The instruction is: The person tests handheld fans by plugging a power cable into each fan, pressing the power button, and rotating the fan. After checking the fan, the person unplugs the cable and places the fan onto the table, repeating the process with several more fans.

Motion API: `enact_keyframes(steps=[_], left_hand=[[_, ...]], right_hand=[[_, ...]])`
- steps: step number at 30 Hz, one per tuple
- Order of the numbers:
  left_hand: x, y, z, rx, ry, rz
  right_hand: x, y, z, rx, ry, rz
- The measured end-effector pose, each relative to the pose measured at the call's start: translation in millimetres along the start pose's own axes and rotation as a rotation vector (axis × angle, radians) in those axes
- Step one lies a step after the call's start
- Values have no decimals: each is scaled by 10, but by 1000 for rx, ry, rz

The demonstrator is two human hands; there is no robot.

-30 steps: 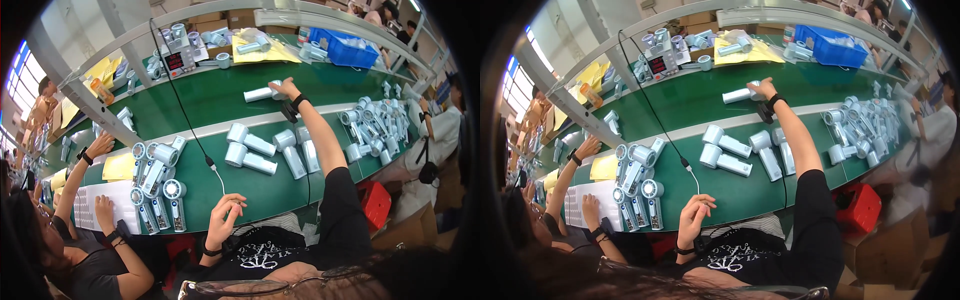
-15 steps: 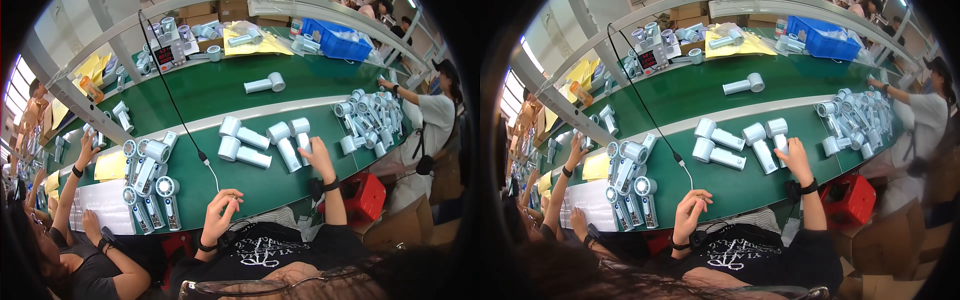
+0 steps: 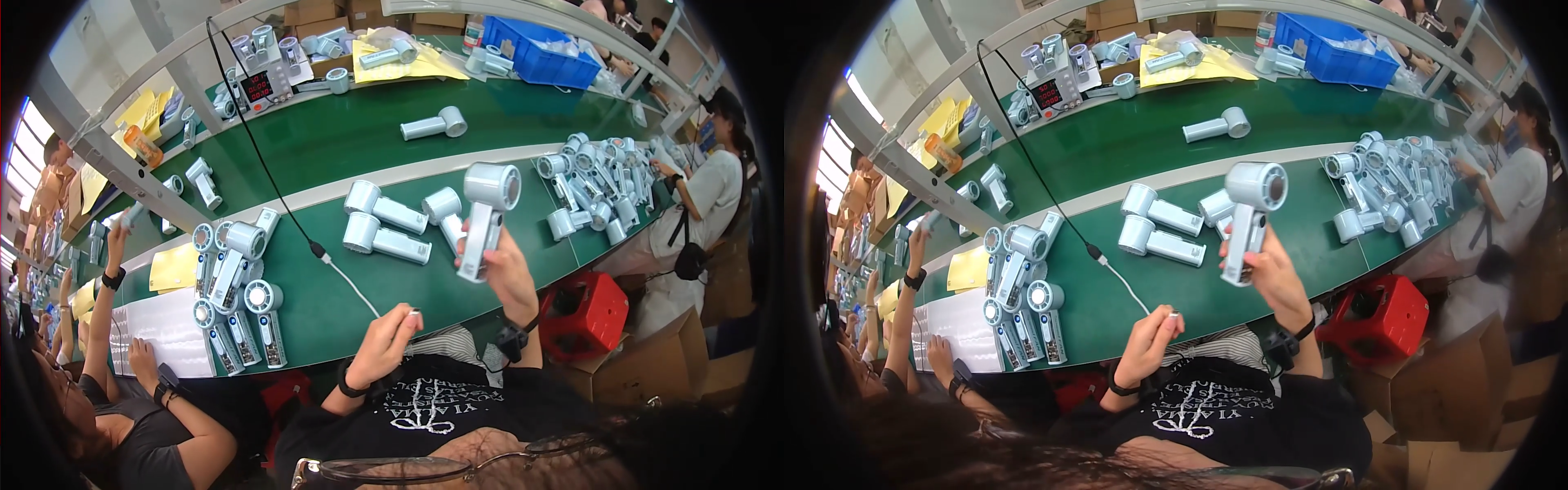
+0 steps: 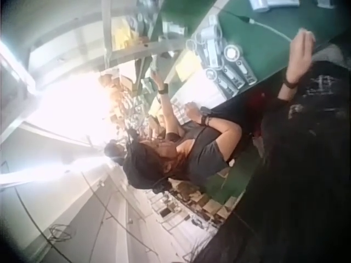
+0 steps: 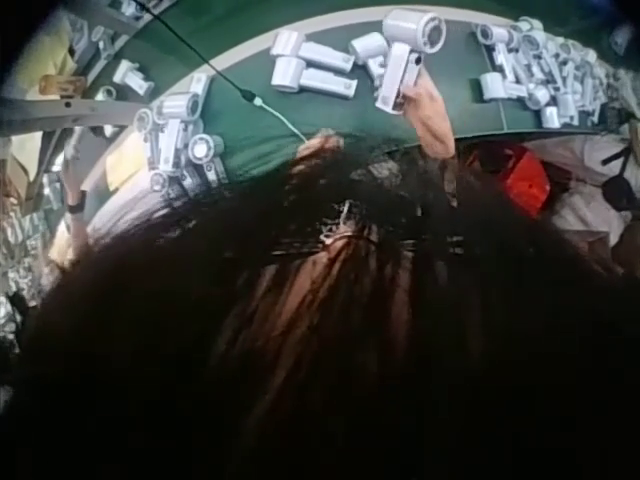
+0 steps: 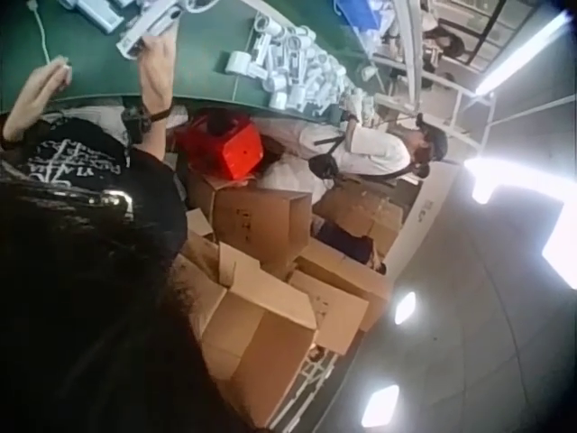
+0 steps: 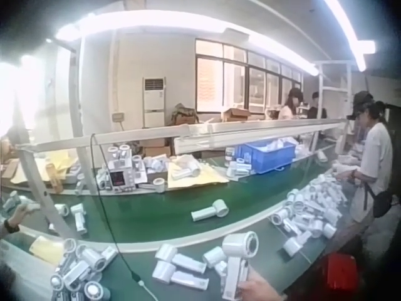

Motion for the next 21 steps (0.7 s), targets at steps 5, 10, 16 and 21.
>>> enact_keyframes(steps=[5, 10, 16, 21], left_hand=[[-185, 155, -161, -168, 86, -59], [-127, 187, -145, -216, 256, -317], [-100, 204, -128, -277, 458, -425], [-43, 187, -159, -261, 497, -452]], right_hand=[[-377, -42, -214, -41, 166, 22], [-536, -35, -449, -111, 248, -30], [-420, 24, -737, -200, 365, -137], [-511, 17, -805, -140, 342, -177]])
Point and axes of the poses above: each hand's wrist, its own y-axis towards the middle knuckle, its own x-axis out of the back of the hand, z = x × y, the point moved 4 cm from there along y, towards the middle knuckle, and after that the axes turned 7 degrees about y, right-handed, at the moved point
